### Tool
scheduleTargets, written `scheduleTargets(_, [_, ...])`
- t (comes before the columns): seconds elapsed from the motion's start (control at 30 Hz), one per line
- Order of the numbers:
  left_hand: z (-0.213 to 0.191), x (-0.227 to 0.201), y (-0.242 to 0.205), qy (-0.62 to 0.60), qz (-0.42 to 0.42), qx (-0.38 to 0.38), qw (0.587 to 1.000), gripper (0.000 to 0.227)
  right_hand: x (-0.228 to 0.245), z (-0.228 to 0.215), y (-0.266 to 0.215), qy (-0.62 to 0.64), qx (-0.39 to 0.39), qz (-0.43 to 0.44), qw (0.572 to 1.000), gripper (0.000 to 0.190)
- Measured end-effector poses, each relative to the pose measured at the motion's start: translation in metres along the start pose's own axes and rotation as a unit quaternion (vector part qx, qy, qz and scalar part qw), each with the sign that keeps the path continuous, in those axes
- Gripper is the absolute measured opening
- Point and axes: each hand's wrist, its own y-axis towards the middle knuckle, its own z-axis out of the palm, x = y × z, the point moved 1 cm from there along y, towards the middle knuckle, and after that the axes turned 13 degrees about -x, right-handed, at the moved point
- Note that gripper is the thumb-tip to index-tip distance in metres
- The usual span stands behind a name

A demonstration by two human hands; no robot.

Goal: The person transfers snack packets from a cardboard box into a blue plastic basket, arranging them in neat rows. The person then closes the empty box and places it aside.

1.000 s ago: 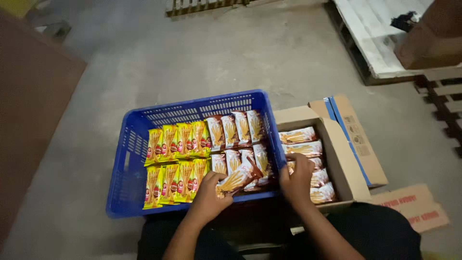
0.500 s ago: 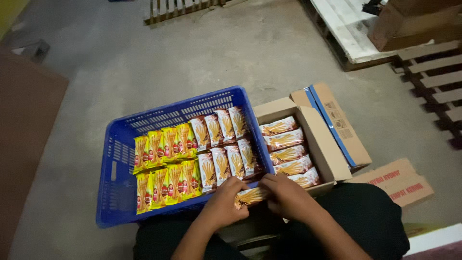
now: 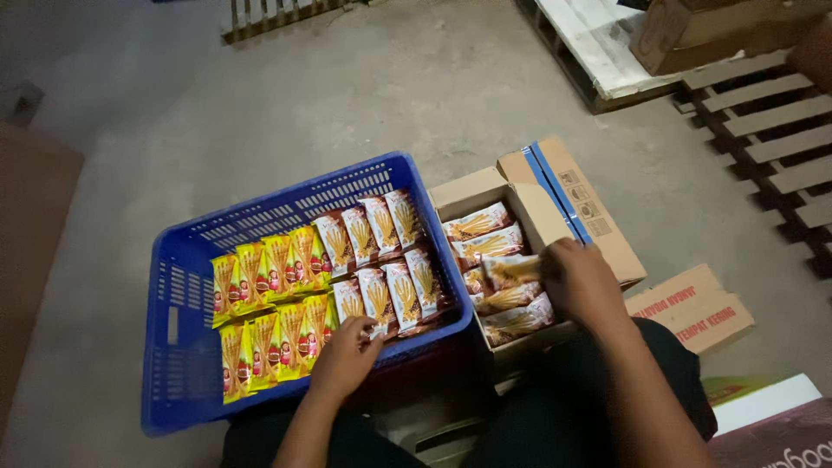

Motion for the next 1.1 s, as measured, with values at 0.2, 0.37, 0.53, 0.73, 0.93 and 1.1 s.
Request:
scheduleTargets(0.2, [0.004,-0.01,0.004,0.061,0.03,0.0,0.998,0.034,-0.019,0.063,0.031,-0.021,0.014,0.012,1.0,0.056])
scheduleTargets(0.37, [0.003,-0.008,0.011,0.044,0.011,0.011,0.999,0.028,-0.014,0.102,0.029,0.006,0.014,0.007,1.0,0.04])
scheduleTargets(0.53, [0.0,-0.015,0.015,0.049,-0.021,0.054,0.997,0.03,-0.024,0.123,0.031,-0.011,0.017,-0.009,1.0,0.053])
scheduleTargets(0.73, [0.007,-0.007,0.016,0.051,0.0,0.003,0.999,0.023,-0.007,0.134,0.03,-0.091,0.075,-0.012,0.993,0.033])
scheduleTargets(0.93, [0.001,-0.017,0.013,0.064,-0.03,0.039,0.997,0.026,0.002,0.146,0.019,-0.081,0.121,-0.007,0.989,0.073])
scheduleTargets(1.1, [0.017,0.005,0.017,0.045,0.026,-0.017,0.999,0.021,0.036,0.13,0.006,-0.207,0.265,0.019,0.941,0.097])
